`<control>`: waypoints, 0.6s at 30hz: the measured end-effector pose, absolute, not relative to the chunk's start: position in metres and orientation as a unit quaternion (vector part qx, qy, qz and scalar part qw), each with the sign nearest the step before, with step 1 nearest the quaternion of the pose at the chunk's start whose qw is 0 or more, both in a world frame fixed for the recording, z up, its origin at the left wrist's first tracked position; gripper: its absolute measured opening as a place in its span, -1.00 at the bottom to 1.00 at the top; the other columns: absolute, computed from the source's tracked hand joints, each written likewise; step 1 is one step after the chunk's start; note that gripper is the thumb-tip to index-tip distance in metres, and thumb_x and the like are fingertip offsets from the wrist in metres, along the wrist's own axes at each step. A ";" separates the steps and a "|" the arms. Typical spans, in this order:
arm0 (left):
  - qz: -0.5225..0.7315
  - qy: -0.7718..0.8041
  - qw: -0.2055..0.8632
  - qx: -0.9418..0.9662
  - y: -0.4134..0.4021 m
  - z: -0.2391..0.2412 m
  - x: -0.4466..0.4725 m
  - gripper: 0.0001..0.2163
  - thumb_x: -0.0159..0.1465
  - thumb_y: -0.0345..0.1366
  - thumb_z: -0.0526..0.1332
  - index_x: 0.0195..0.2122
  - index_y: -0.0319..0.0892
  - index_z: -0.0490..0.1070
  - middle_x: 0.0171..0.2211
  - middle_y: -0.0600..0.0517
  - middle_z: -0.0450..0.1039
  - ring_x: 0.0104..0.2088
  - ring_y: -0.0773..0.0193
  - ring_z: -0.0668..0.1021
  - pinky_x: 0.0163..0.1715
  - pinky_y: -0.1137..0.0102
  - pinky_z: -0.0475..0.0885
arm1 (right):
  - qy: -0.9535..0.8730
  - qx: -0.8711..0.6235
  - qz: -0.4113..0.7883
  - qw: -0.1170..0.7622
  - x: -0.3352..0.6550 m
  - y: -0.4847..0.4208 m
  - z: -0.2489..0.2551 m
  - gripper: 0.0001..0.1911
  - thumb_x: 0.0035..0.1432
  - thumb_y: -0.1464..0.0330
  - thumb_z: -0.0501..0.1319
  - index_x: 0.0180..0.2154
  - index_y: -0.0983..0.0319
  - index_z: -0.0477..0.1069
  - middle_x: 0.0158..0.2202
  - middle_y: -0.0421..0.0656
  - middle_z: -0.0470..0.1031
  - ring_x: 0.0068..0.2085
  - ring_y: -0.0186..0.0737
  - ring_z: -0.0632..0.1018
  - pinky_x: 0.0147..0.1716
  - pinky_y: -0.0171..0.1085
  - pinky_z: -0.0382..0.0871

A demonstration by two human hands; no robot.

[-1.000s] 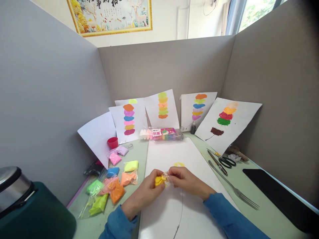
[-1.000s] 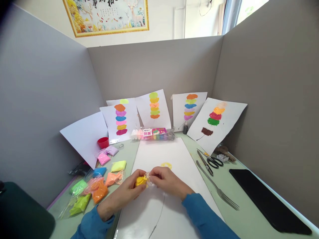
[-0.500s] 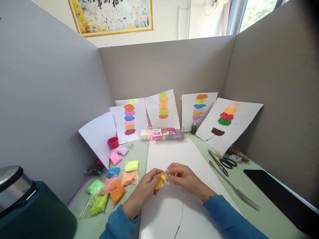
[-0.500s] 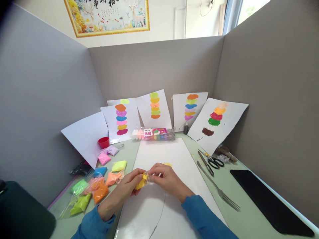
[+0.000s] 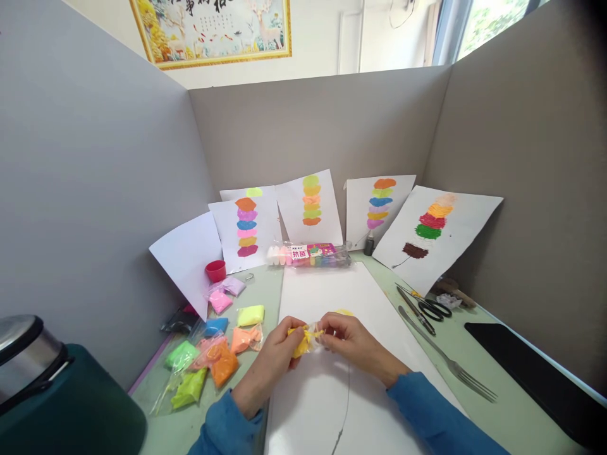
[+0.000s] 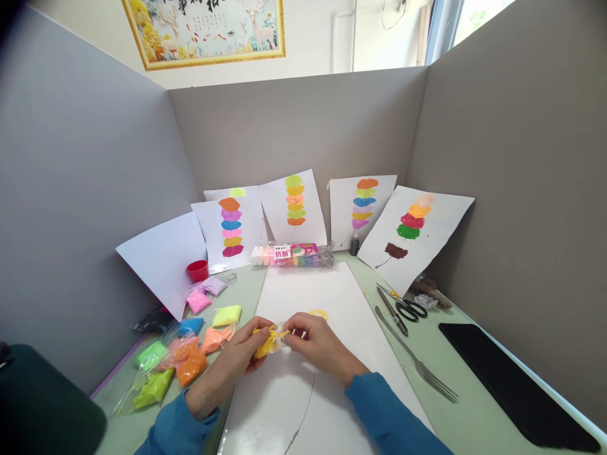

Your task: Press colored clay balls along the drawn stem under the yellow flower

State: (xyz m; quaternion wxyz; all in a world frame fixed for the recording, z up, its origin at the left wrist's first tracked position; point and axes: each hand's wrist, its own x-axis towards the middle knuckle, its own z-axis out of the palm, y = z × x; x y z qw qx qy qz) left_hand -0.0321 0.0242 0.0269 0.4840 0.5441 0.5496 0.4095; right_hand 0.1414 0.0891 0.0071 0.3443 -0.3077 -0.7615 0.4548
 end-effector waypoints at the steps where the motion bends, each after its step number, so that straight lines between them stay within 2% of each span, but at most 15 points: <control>1: 0.409 0.551 0.483 0.544 0.024 0.027 -0.032 -0.80 0.25 -0.13 0.05 -0.27 -0.15 0.28 -0.55 0.19 0.19 -0.57 0.44 0.25 -0.59 0.52 0.12 | -0.758 -0.308 0.462 0.343 0.141 0.089 0.006 -0.93 0.06 0.40 0.21 -0.38 0.23 0.47 -0.36 -0.21 0.43 -0.39 -0.34 0.40 -0.43 -0.36 0.24; 6: 0.394 0.529 0.463 0.592 0.026 0.024 -0.030 -0.74 0.23 -0.06 0.09 -0.28 -0.17 0.27 -0.57 0.20 0.18 -0.59 0.44 0.23 -0.57 0.50 0.13 | -0.746 -0.289 0.487 0.350 0.139 0.090 0.000 -0.91 0.07 0.35 0.23 -0.37 0.22 0.50 -0.35 -0.20 0.43 -0.40 -0.34 0.40 -0.43 -0.36 0.26; 11: 0.420 0.545 0.475 0.549 0.027 0.023 -0.032 -0.80 0.24 -0.14 0.07 -0.26 -0.15 0.29 -0.54 0.18 0.19 -0.56 0.44 0.26 -0.57 0.52 0.14 | -0.721 -0.306 0.497 0.372 0.142 0.092 0.006 -0.88 0.06 0.32 0.24 -0.40 0.25 0.48 -0.37 -0.20 0.40 -0.47 -0.37 0.39 -0.47 -0.34 0.28; 15: 0.424 0.539 0.484 0.544 0.027 0.025 -0.032 -0.79 0.24 -0.13 0.06 -0.24 -0.15 0.31 -0.55 0.18 0.19 -0.57 0.43 0.25 -0.59 0.51 0.13 | -0.681 -0.307 0.562 0.355 0.145 0.090 0.015 -0.81 0.08 0.26 0.22 -0.36 0.26 0.49 -0.45 -0.21 0.38 -0.52 -0.39 0.35 -0.51 -0.34 0.26; 18: 0.428 0.529 0.493 0.542 0.025 0.028 -0.031 -0.79 0.24 -0.13 0.07 -0.23 -0.15 0.32 -0.56 0.18 0.19 -0.57 0.42 0.24 -0.60 0.51 0.13 | -0.678 -0.300 0.569 0.356 0.145 0.088 0.017 -0.78 0.08 0.25 0.22 -0.31 0.26 0.51 -0.40 -0.19 0.40 -0.51 -0.40 0.35 -0.51 -0.35 0.25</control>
